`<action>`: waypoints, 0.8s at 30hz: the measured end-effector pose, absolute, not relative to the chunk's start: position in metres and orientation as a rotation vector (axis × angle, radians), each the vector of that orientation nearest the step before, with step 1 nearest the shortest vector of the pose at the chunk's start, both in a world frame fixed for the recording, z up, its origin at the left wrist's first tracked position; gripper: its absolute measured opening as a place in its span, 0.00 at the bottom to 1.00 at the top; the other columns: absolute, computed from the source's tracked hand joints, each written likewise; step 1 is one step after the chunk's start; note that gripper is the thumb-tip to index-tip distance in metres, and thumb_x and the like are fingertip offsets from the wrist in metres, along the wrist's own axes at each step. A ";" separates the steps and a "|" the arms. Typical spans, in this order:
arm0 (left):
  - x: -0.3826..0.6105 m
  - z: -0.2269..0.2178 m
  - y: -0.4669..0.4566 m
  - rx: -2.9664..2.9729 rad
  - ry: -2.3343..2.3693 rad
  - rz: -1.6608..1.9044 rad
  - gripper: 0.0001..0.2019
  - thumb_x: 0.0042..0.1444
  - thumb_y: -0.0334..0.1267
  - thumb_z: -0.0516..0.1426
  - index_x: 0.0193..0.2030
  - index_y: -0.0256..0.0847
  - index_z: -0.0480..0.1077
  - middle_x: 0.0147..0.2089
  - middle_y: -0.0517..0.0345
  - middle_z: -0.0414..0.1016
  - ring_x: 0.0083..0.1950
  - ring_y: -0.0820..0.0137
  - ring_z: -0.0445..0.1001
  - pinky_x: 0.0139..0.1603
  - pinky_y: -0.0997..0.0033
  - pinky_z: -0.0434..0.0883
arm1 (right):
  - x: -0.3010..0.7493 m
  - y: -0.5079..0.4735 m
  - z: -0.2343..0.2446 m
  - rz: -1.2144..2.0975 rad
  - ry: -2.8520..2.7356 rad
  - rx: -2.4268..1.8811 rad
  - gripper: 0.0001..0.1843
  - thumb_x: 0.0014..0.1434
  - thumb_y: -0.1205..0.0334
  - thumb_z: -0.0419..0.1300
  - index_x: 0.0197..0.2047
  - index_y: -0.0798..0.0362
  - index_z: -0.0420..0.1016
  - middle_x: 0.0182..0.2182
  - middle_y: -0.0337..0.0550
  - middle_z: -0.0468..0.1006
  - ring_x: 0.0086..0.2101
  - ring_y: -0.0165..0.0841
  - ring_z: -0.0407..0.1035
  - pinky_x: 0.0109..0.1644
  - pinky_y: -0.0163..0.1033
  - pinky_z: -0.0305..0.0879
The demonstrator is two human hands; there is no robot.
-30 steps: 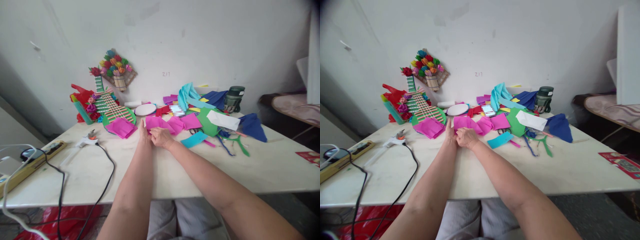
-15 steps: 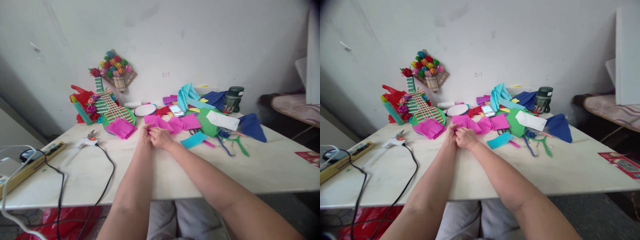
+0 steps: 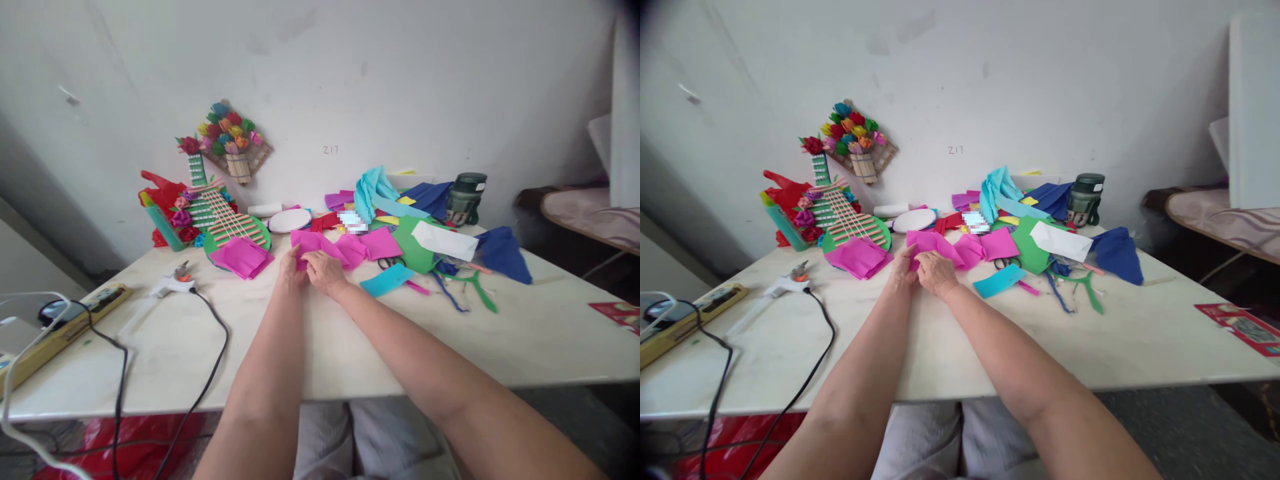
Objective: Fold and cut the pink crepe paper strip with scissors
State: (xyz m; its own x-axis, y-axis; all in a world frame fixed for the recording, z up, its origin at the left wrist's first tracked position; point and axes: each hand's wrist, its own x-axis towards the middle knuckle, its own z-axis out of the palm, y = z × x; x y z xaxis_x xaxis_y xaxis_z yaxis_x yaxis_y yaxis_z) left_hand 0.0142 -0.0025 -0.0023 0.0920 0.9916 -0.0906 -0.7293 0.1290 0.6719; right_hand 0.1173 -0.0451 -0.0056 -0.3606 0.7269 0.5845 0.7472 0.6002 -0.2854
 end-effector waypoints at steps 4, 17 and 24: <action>0.018 0.003 -0.007 0.469 0.607 1.434 0.06 0.56 0.29 0.50 0.30 0.36 0.67 0.24 0.57 0.73 0.29 0.72 0.74 0.38 0.73 0.72 | 0.121 -0.044 -0.004 -0.019 -2.072 -1.242 0.18 0.57 0.69 0.48 0.49 0.54 0.71 0.45 0.46 0.76 0.46 0.37 0.66 0.48 0.41 0.62; 0.010 0.010 -0.016 0.546 0.529 1.353 0.12 0.57 0.30 0.48 0.43 0.32 0.69 0.38 0.47 0.77 0.41 0.64 0.76 0.45 0.62 0.73 | 0.139 -0.021 -0.011 0.320 -1.762 -1.517 0.17 0.57 0.67 0.52 0.49 0.52 0.72 0.45 0.45 0.78 0.45 0.36 0.71 0.49 0.42 0.66; 0.011 0.009 -0.015 0.637 0.549 1.334 0.12 0.55 0.31 0.51 0.45 0.32 0.69 0.39 0.47 0.77 0.42 0.64 0.76 0.49 0.62 0.71 | 0.144 -0.011 -0.016 0.275 -1.596 -1.440 0.15 0.56 0.63 0.54 0.46 0.51 0.73 0.43 0.47 0.77 0.44 0.38 0.70 0.49 0.45 0.65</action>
